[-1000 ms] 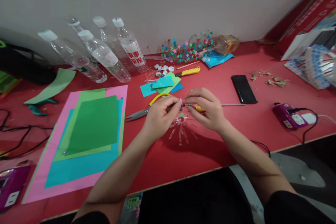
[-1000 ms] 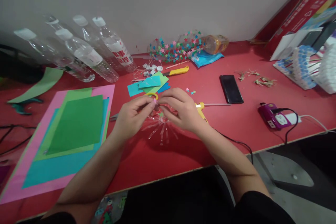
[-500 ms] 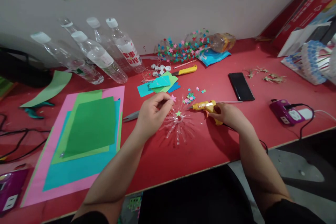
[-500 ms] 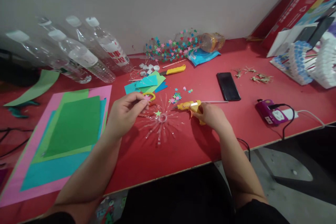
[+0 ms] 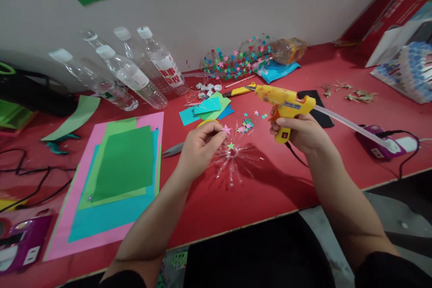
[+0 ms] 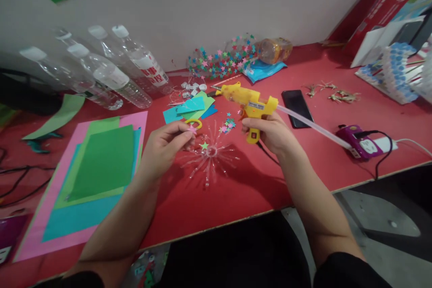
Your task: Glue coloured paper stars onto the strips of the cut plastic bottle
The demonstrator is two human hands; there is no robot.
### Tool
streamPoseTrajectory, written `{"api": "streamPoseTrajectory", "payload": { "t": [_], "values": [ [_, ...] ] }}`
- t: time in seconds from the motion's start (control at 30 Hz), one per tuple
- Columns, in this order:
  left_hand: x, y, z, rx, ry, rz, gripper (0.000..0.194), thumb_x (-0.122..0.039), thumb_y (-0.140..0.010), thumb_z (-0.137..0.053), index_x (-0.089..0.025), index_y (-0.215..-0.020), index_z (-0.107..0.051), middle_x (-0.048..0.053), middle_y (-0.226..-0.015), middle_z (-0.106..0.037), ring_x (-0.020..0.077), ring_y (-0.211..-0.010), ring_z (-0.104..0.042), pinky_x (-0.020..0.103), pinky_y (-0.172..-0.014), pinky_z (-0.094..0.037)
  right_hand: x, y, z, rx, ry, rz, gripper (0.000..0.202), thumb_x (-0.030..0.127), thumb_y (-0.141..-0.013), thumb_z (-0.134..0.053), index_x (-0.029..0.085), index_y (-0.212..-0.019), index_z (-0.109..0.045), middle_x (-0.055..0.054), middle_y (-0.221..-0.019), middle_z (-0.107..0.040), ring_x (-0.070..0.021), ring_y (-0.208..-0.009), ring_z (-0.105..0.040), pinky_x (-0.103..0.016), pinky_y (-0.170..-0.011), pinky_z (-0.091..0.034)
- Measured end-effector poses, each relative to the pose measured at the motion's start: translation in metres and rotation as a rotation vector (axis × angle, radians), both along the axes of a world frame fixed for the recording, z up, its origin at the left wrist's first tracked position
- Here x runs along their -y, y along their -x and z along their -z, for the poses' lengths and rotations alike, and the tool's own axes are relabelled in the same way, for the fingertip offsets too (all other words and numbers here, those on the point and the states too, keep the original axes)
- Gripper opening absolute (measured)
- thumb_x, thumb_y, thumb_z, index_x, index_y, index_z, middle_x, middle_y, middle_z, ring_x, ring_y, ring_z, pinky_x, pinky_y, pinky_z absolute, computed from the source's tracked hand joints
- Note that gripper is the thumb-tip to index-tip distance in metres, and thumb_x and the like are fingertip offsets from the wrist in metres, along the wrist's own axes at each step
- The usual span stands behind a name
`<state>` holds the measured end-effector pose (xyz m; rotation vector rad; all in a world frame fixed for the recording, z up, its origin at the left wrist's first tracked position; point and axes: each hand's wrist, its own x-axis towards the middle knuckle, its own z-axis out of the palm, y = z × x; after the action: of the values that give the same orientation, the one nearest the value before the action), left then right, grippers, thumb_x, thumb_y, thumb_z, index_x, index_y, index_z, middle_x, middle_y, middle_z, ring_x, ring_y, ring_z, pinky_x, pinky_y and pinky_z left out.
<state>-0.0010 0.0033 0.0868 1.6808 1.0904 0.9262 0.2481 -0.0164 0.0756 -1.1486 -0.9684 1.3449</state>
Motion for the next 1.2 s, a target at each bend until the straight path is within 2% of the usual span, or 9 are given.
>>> {"api": "streamPoseTrajectory", "payload": {
  "t": [0.07, 0.17, 0.3, 0.37, 0.47, 0.53, 0.6, 0.9, 1.2],
  "values": [
    [-0.001, 0.001, -0.001, 0.031, 0.016, -0.019, 0.015, -0.026, -0.082, -0.056, -0.019, -0.069, -0.057, -0.001, -0.066, -0.057, 0.0109, -0.060, -0.052, 0.024, -0.057, -0.043, -0.003, 0.012, -0.005, -0.072, -0.062, -0.104, 0.020, 0.030, -0.069, -0.070, 0.020, -0.083, -0.058, 0.003, -0.073, -0.060, -0.0072, -0.049, -0.050, -0.024, -0.047, -0.040],
    [-0.003, 0.004, -0.002, 0.029, 0.003, -0.053, 0.015, -0.026, -0.083, -0.057, -0.019, -0.069, -0.058, -0.001, -0.065, -0.058, 0.0106, -0.059, -0.053, 0.024, -0.057, -0.044, -0.001, 0.025, 0.003, -0.075, -0.151, -0.150, 0.020, 0.039, -0.078, -0.064, 0.020, -0.081, -0.059, 0.001, -0.075, -0.063, -0.0053, -0.042, -0.043, -0.024, -0.040, -0.032],
    [-0.007, 0.007, 0.000, -0.065, -0.088, -0.106, 0.015, -0.026, -0.084, -0.056, -0.019, -0.072, -0.059, -0.001, -0.067, -0.060, 0.0123, -0.064, -0.056, 0.026, -0.063, -0.046, 0.014, 0.034, 0.018, 0.129, -0.136, -0.238, 0.029, 0.049, -0.083, -0.062, 0.020, -0.085, -0.064, 0.004, -0.058, -0.053, -0.0088, -0.045, -0.043, -0.024, -0.042, -0.034],
    [-0.008, 0.007, 0.001, -0.102, -0.129, -0.119, 0.015, -0.026, -0.086, -0.055, -0.019, -0.073, -0.060, -0.001, -0.070, -0.061, 0.0131, -0.067, -0.056, 0.027, -0.065, -0.046, 0.020, 0.037, 0.020, 0.299, -0.181, -0.219, 0.028, 0.049, -0.083, -0.063, 0.021, -0.086, -0.064, 0.003, -0.058, -0.054, -0.0109, -0.049, -0.048, -0.026, -0.045, -0.038],
    [-0.008, 0.006, 0.003, -0.135, -0.170, -0.136, 0.016, -0.025, -0.087, -0.055, -0.020, -0.073, -0.060, 0.000, -0.073, -0.063, 0.0134, -0.069, -0.057, 0.027, -0.066, -0.045, 0.023, 0.042, 0.016, 0.548, -0.395, -0.123, 0.024, 0.046, -0.084, -0.063, 0.023, -0.075, -0.061, -0.001, -0.069, -0.062, -0.0146, -0.061, -0.055, -0.032, -0.058, -0.047],
    [-0.008, 0.006, 0.003, -0.149, -0.183, -0.144, 0.015, -0.025, -0.087, -0.056, -0.020, -0.073, -0.061, 0.000, -0.074, -0.064, 0.0132, -0.069, -0.056, 0.027, -0.065, -0.045, 0.021, 0.044, 0.014, 0.658, -0.562, -0.115, 0.023, 0.042, -0.085, -0.061, 0.024, -0.071, -0.058, -0.002, -0.071, -0.064, -0.0175, -0.068, -0.058, -0.037, -0.066, -0.048],
    [-0.008, 0.006, 0.003, -0.165, -0.193, -0.146, 0.015, -0.024, -0.087, -0.056, -0.020, -0.074, -0.061, 0.000, -0.074, -0.063, 0.0129, -0.068, -0.056, 0.026, -0.063, -0.044, 0.019, 0.046, 0.013, 0.714, -0.656, -0.137, 0.021, 0.038, -0.087, -0.060, 0.025, -0.071, -0.056, -0.002, -0.068, -0.062, -0.0187, -0.068, -0.058, -0.038, -0.066, -0.047],
    [-0.006, 0.002, 0.004, -0.239, -0.268, -0.131, 0.015, -0.018, -0.087, -0.056, -0.020, -0.074, -0.062, -0.001, -0.074, -0.061, 0.0117, -0.069, -0.054, 0.026, -0.065, -0.043, 0.019, 0.050, 0.013, 0.736, -0.686, -0.077, 0.030, 0.031, -0.088, -0.061, 0.026, -0.065, -0.041, 0.002, -0.059, -0.046, -0.0138, -0.051, -0.043, -0.033, -0.050, -0.036],
    [-0.006, 0.003, 0.005, -0.240, -0.360, -0.133, 0.015, -0.015, -0.087, -0.056, -0.019, -0.074, -0.061, -0.002, -0.073, -0.060, 0.0101, -0.066, -0.052, 0.024, -0.063, -0.041, 0.020, 0.052, 0.011, 0.741, -0.606, -0.084, 0.029, 0.032, -0.086, -0.062, 0.025, -0.065, -0.043, 0.003, -0.058, -0.046, -0.0129, -0.050, -0.044, -0.033, -0.054, -0.039]
  ]
}}
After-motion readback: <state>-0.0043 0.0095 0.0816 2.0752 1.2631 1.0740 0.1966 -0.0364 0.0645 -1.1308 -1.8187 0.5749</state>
